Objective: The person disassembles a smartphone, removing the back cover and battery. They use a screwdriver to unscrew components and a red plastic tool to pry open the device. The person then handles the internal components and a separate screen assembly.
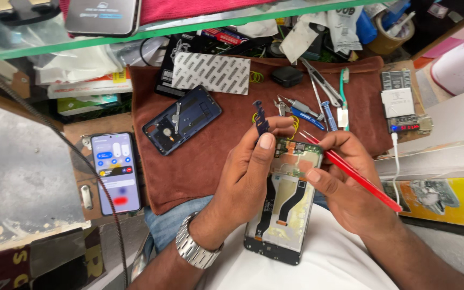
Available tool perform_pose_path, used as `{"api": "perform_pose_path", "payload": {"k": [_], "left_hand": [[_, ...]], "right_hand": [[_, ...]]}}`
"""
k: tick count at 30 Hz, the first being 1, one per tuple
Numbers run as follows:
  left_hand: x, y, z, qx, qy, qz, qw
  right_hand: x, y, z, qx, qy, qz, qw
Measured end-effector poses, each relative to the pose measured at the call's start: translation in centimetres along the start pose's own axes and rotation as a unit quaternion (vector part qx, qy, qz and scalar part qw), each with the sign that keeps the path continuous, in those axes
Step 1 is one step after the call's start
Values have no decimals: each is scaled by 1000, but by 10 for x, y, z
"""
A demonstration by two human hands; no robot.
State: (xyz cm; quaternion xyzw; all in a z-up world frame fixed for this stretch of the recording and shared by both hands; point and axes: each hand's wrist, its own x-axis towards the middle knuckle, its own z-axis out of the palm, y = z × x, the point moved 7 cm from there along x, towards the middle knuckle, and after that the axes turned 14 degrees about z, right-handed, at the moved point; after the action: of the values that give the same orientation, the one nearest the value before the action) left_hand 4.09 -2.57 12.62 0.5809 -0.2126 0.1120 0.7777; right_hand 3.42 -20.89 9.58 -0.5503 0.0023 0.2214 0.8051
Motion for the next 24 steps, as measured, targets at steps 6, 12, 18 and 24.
{"api": "perform_pose_path", "payload": {"k": [6, 12, 18, 24], "left_hand": [[7, -23, -85, 567, 6, 65, 821], [-7, -46, -180, 591, 92, -90, 797], [2, -6, -148, 720, 80, 94, 683], [-8, -59, -63, -14, -17, -258, 966]], "right_hand": [[7, 7, -9, 31, 37, 39, 998], [8, 15, -18, 32, 50, 51, 997], [11, 17, -14, 38, 46, 62, 996], [7, 13, -9, 51, 0, 40, 998]]}}
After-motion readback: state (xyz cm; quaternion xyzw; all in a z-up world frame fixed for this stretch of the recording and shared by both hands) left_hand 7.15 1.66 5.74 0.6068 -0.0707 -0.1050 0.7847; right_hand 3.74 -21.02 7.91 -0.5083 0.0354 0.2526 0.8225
